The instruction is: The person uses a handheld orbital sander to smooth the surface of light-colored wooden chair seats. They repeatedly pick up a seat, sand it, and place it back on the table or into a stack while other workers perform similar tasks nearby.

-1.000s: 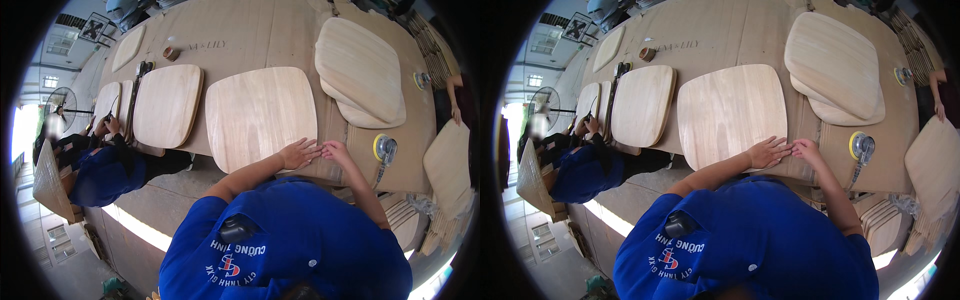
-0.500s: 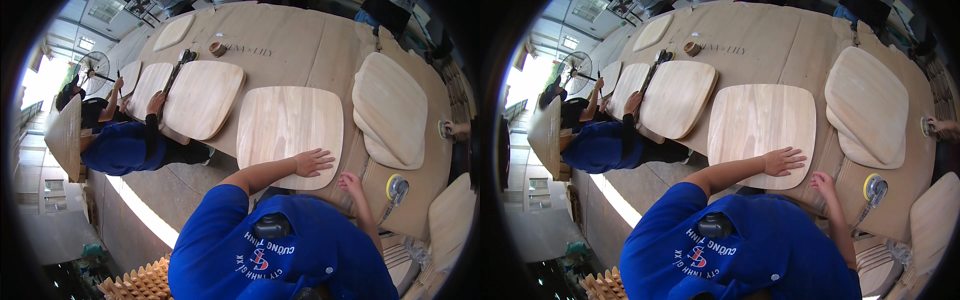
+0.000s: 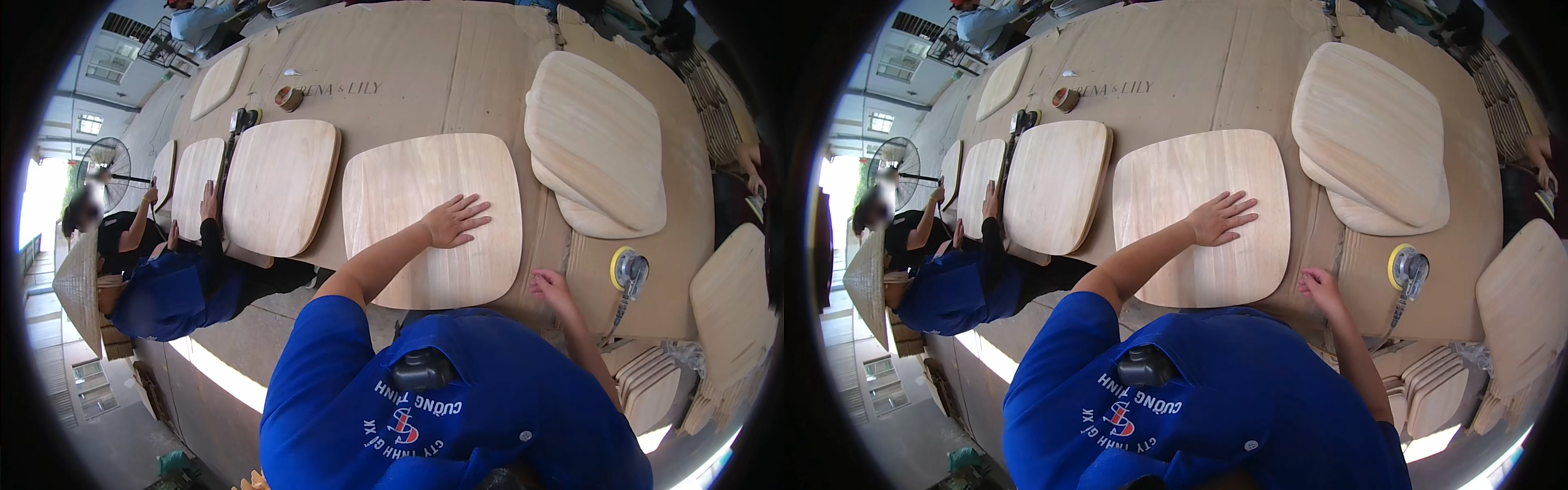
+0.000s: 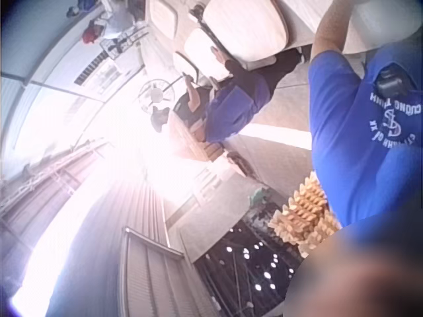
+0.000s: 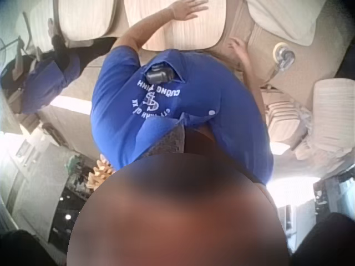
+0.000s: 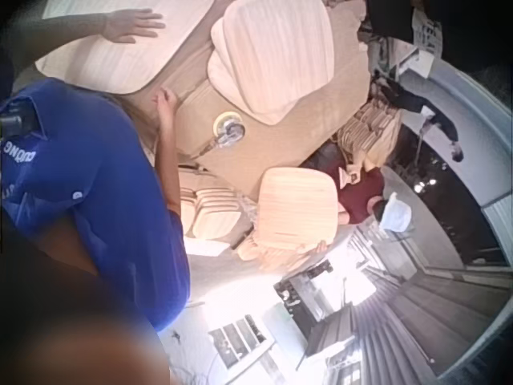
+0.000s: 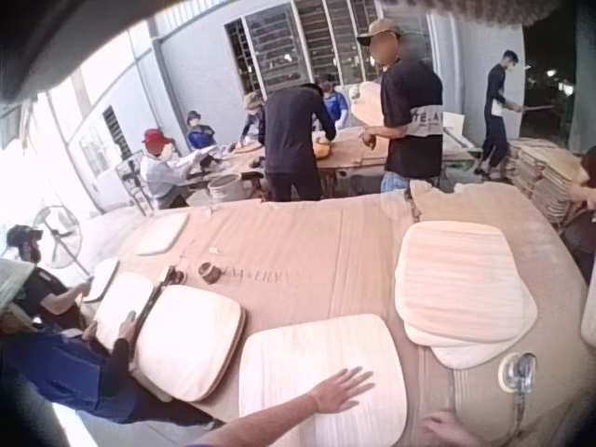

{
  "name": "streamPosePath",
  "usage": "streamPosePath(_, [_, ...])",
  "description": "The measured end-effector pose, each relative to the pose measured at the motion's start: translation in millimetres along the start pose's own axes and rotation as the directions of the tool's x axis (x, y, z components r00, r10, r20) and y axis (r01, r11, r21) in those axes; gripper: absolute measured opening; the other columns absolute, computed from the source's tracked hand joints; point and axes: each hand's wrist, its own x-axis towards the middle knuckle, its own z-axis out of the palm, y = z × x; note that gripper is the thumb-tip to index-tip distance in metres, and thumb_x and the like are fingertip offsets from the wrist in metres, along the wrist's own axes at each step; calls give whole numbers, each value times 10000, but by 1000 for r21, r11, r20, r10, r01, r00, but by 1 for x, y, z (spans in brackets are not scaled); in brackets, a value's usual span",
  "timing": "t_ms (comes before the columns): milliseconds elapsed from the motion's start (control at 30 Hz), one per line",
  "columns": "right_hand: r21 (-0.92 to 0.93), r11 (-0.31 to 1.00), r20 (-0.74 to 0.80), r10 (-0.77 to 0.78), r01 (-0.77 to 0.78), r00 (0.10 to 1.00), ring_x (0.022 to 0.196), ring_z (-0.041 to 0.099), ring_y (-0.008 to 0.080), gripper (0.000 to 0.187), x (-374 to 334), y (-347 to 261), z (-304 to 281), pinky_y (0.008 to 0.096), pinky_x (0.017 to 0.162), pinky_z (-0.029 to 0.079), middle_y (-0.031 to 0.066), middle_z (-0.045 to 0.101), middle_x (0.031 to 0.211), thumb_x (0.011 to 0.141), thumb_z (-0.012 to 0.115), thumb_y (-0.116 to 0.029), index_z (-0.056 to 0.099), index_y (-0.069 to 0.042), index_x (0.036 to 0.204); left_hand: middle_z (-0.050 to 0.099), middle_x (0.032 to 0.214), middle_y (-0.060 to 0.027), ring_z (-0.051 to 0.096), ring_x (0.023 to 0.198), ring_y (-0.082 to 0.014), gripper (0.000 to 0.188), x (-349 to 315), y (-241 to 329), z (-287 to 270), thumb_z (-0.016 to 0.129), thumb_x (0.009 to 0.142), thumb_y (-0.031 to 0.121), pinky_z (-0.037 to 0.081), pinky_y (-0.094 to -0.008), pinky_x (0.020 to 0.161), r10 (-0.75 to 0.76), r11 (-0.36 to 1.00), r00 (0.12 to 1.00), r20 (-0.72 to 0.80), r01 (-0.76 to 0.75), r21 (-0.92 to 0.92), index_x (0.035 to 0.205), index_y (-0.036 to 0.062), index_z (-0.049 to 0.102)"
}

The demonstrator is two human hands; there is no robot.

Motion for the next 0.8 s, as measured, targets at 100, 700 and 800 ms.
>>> streamPosePath(100, [25,1000,-26,6,-5,1000,820,663,167,277,-2,2,1,282,707,538,105,670,991,983,520,-182,589,-13,1192,163,1592,-63,153,1453,-320,602,30,-6,-2,384,972,454,160,-478,1175,-31,998,998,-56,35,58,1506,199,274])
streamPosePath(700, [18,999,-56,-42,43,998,823,654,160,271,-11,-10,17,280,720,533,98,667,984,970,528,-160,592,-4,1183,262,1553,-107,239,1415,-365,601,33,-114,-21,434,957,445,230,-481,1142,-481,870,846,-230,493,-6,1482,171,326])
streamPosePath(800, [31,999,-67,-19,22,998,822,659,162,269,-14,-11,14,278,715,537,102,672,983,974,524,-160,592,-6,1184,273,1546,-124,244,1412,-366,602,15,-118,-13,435,958,421,233,-485,1138,-585,796,760,-282,605,-23,1484,153,317])
